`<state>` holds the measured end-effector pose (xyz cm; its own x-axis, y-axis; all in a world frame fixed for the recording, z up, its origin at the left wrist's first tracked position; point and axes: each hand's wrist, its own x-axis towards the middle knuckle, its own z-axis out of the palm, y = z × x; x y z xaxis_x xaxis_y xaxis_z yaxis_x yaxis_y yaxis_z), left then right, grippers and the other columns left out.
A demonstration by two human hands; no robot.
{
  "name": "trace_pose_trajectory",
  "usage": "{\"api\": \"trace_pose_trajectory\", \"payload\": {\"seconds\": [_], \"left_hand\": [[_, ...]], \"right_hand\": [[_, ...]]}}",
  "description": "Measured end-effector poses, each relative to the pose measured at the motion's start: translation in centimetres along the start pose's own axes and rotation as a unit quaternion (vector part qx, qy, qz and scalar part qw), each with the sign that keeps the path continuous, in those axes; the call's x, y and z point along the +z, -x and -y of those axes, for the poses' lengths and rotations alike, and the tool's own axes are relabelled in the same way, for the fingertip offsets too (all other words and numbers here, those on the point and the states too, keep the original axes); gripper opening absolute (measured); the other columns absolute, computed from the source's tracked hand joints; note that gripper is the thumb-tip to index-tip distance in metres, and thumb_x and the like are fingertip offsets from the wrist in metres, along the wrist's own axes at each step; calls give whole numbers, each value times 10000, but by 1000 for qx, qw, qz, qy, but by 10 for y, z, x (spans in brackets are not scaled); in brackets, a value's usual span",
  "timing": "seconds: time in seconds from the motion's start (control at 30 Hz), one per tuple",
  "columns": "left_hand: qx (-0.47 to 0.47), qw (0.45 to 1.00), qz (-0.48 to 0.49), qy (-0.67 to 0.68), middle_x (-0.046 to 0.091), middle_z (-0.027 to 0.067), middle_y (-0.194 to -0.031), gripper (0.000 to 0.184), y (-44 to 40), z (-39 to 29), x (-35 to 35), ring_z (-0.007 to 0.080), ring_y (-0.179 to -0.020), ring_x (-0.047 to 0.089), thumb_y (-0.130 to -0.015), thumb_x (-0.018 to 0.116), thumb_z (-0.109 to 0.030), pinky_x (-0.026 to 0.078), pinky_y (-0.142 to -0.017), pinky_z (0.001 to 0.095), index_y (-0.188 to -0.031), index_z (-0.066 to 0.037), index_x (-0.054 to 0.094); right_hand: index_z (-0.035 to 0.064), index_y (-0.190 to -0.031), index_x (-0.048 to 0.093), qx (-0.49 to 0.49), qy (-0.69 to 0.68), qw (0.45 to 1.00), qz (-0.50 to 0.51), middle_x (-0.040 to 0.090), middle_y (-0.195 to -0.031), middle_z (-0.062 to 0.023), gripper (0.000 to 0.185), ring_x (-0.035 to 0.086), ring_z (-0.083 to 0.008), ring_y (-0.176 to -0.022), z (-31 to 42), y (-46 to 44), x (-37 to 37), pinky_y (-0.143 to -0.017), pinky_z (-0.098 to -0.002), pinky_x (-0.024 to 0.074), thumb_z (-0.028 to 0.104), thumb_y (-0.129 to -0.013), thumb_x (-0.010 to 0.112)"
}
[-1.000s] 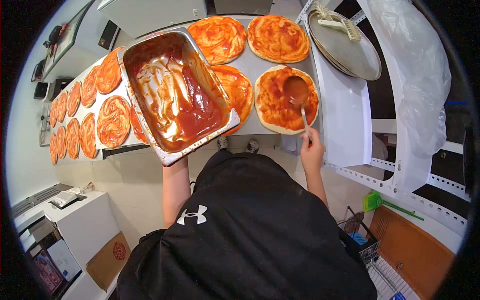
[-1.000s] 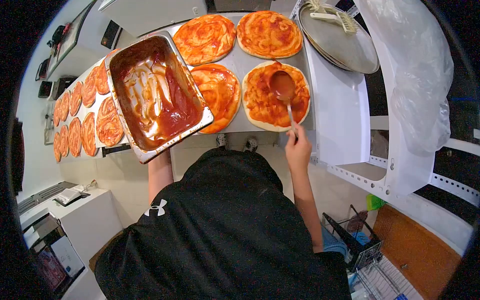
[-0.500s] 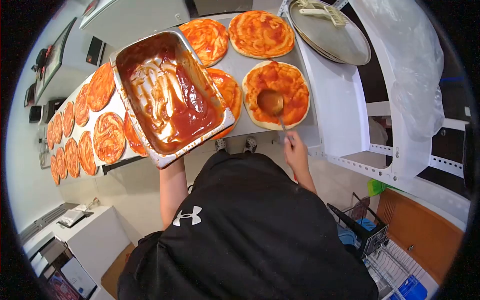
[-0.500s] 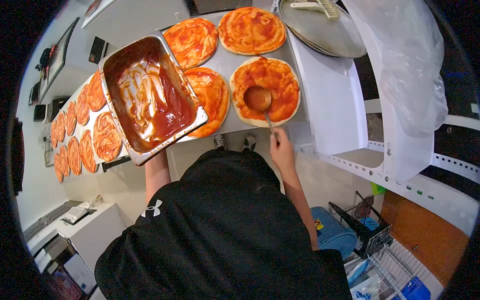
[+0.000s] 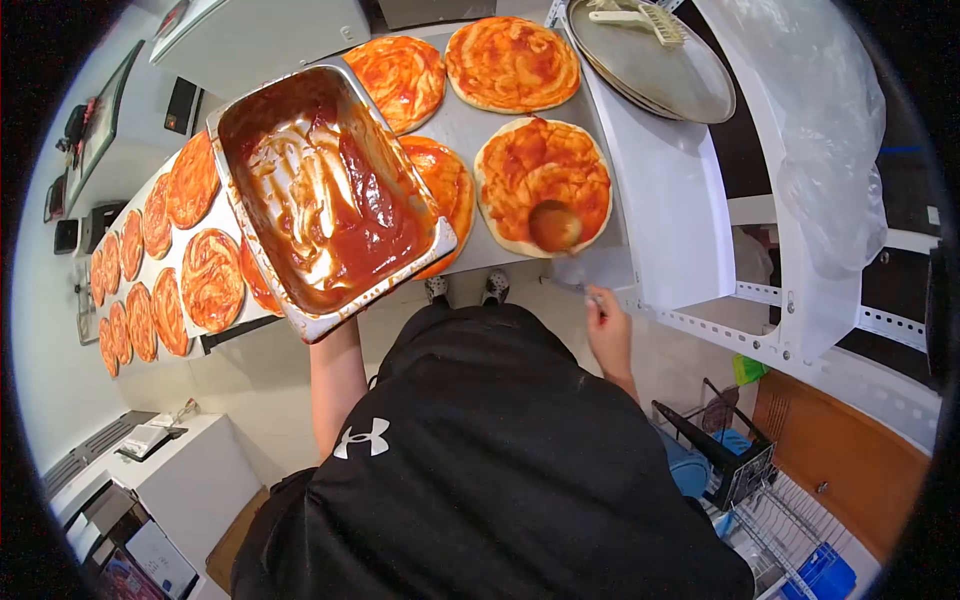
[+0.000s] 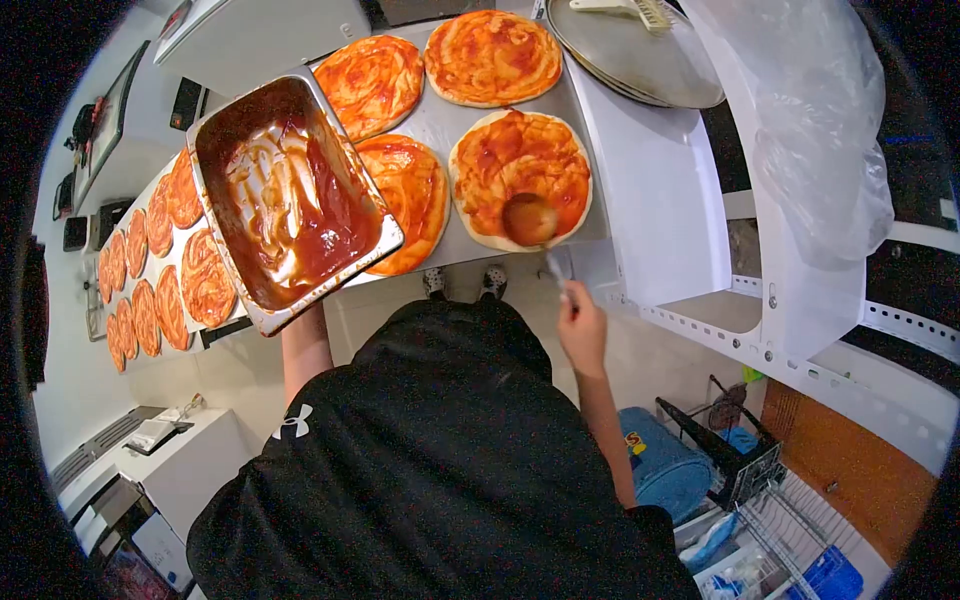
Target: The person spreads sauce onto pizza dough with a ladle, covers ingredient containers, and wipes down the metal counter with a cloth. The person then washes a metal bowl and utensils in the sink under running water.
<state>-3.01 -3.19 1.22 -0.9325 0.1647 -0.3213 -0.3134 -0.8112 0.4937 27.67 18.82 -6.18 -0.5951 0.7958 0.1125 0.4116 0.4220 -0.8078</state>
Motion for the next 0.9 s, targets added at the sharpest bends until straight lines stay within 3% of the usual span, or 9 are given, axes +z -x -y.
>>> {"api": "trace_pose_trajectory", "payload": {"seconds": [0.13,0.27,0.47,0.53,0.6,0.77,0.9], "left_hand": [[-14,1000,-4,14,505,92,-1291,507,-7,-4,-16,244,-1174,480,-945,371,-463,411,-966,457,-1335,-142,407],[3,1000,4,-17,521,102,-1269,498,22,-2,24,259,-1155,497,-938,388,-467,430,-943,478,-1303,-134,449],[14,994,81,-66,528,113,-1257,491,9,0,0,272,-1152,500,-933,397,-470,434,-938,497,-1281,-132,475],[-14,994,106,-28,527,114,-1258,489,-6,-2,-16,274,-1151,500,-933,398,-466,436,-937,494,-1283,-132,473],[-41,991,130,11,526,116,-1259,487,-13,-4,-25,277,-1151,501,-933,399,-461,438,-936,491,-1285,-132,470],[-2,999,9,-46,523,115,-1264,502,16,-1,9,276,-1150,500,-928,402,-477,443,-930,482,-1285,-130,470],[14,997,38,-68,530,112,-1256,518,-2,-2,-17,272,-1142,505,-922,405,-491,449,-919,479,-1287,-129,468]], "right_hand": [[47,-1046,575,38,77,996,28,512,-619,-21,198,399,-111,-516,-10,-4,-29,-493,-240,336,43,-853,532],[79,-1043,597,53,21,995,84,568,-623,-55,210,421,-160,-478,-13,-3,-32,-471,-302,348,72,-839,547],[69,-1056,597,60,-56,993,86,583,-636,-60,218,448,-174,-486,-18,19,8,-472,-311,359,85,-844,549],[67,-1060,598,51,-76,993,72,590,-641,-64,221,456,-181,-487,-9,13,26,-473,-314,363,90,-846,550],[81,-1062,600,-38,-48,997,43,594,-633,-83,226,473,-212,-475,3,0,38,-469,-333,371,91,-842,554],[95,-1068,601,-11,29,997,65,584,-613,-102,235,478,-240,-469,5,-5,24,-466,-350,374,91,-837,559],[107,-1078,602,11,87,995,49,572,-600,-105,248,484,-246,-472,-12,-1,0,-469,-353,378,92,-833,563]]}}
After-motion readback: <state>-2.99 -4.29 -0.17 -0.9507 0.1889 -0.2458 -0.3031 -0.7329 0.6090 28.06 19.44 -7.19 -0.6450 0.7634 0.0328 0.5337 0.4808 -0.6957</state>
